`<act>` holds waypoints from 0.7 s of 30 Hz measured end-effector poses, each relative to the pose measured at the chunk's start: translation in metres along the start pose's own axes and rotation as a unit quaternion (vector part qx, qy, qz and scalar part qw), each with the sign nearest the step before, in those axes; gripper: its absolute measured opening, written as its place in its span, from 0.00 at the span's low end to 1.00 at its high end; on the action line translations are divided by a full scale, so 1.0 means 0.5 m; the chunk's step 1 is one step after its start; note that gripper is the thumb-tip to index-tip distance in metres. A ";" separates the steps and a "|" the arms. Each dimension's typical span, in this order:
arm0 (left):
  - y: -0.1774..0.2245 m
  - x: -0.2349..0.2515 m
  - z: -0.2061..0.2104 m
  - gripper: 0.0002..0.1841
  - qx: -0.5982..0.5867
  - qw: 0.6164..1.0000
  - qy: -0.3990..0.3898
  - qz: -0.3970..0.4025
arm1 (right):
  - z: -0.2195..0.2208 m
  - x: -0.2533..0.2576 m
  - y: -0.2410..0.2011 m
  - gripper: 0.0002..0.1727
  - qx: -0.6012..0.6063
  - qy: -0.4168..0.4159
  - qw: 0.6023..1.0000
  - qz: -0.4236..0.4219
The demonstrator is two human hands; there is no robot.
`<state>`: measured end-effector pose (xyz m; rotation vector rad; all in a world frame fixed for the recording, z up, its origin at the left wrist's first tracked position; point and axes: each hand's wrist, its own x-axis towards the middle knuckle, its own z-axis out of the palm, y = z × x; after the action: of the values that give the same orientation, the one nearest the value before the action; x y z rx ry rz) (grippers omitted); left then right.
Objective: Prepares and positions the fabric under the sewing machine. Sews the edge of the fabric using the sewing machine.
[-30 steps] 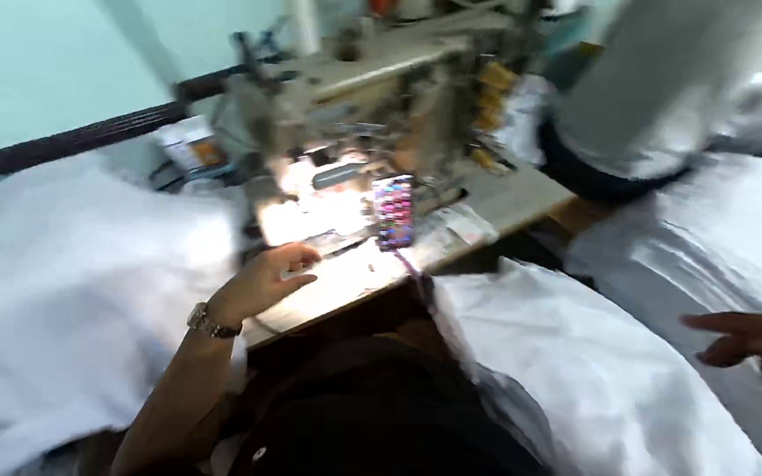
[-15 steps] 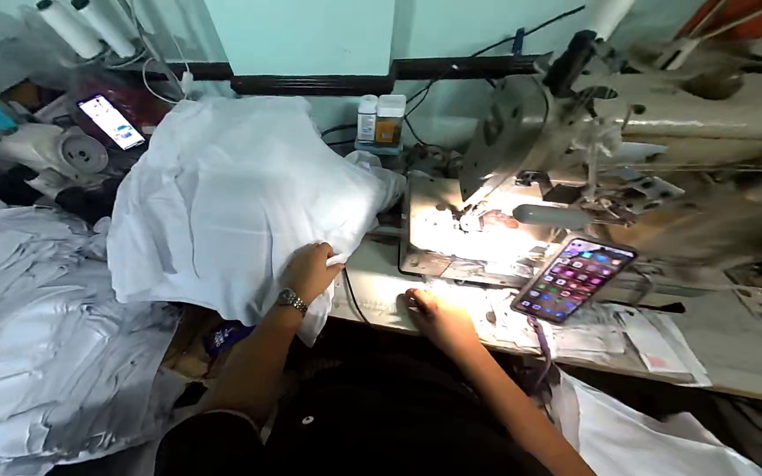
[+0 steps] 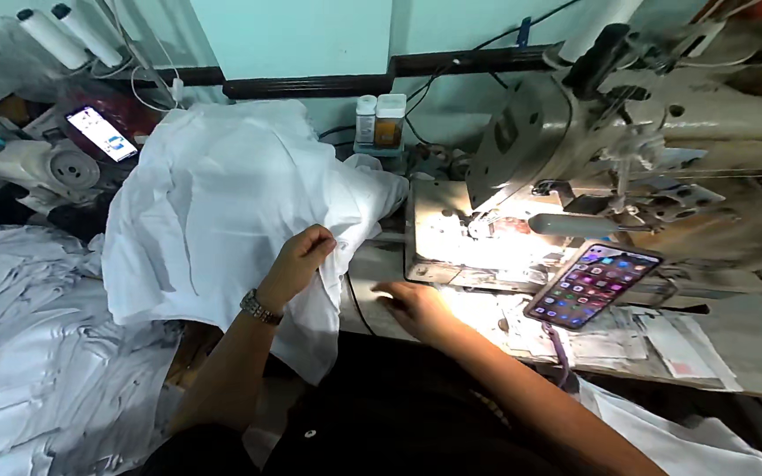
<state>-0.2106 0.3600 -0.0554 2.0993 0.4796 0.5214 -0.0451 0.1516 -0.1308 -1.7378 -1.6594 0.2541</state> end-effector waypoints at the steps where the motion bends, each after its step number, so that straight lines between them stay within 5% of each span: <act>1: 0.017 -0.004 0.000 0.10 0.014 1.000 0.008 0.014 | 0.003 0.037 -0.024 0.18 -0.003 -0.010 1.000 -0.020; 3: 0.052 -0.012 -0.002 0.10 0.034 0.999 0.011 0.033 | 0.006 0.111 -0.074 0.24 -0.013 -0.071 0.997 -0.010; 6: 0.110 -0.010 -0.035 0.07 0.036 0.997 -0.039 0.051 | 0.018 0.211 -0.113 0.18 -0.073 -0.191 0.977 0.052; 9: 0.166 0.032 -0.134 0.14 0.267 0.950 -0.129 0.092 | 0.046 0.252 -0.084 0.20 -0.117 -0.226 0.964 0.071; 12: 0.256 0.104 -0.283 0.22 0.502 0.863 0.006 0.058 | 0.009 0.262 -0.099 0.17 -0.136 -0.120 0.982 0.057; 14: 0.306 0.139 -0.351 0.21 0.504 0.844 0.172 0.066 | -0.054 0.264 -0.140 0.13 -0.139 0.016 0.990 0.007; 17: 0.344 0.167 -0.311 0.24 0.460 0.805 0.364 0.086 | -0.137 0.248 -0.182 0.06 -0.076 0.175 0.980 -0.065; 21: 0.403 0.168 -0.174 0.13 0.443 0.768 0.296 0.355 | -0.185 0.127 -0.151 0.04 -0.078 0.234 0.966 -0.079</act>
<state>-0.1580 0.3560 0.1737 3.0116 0.2577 1.7073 -0.0408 0.1727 0.0031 -1.6073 -1.4796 -0.3473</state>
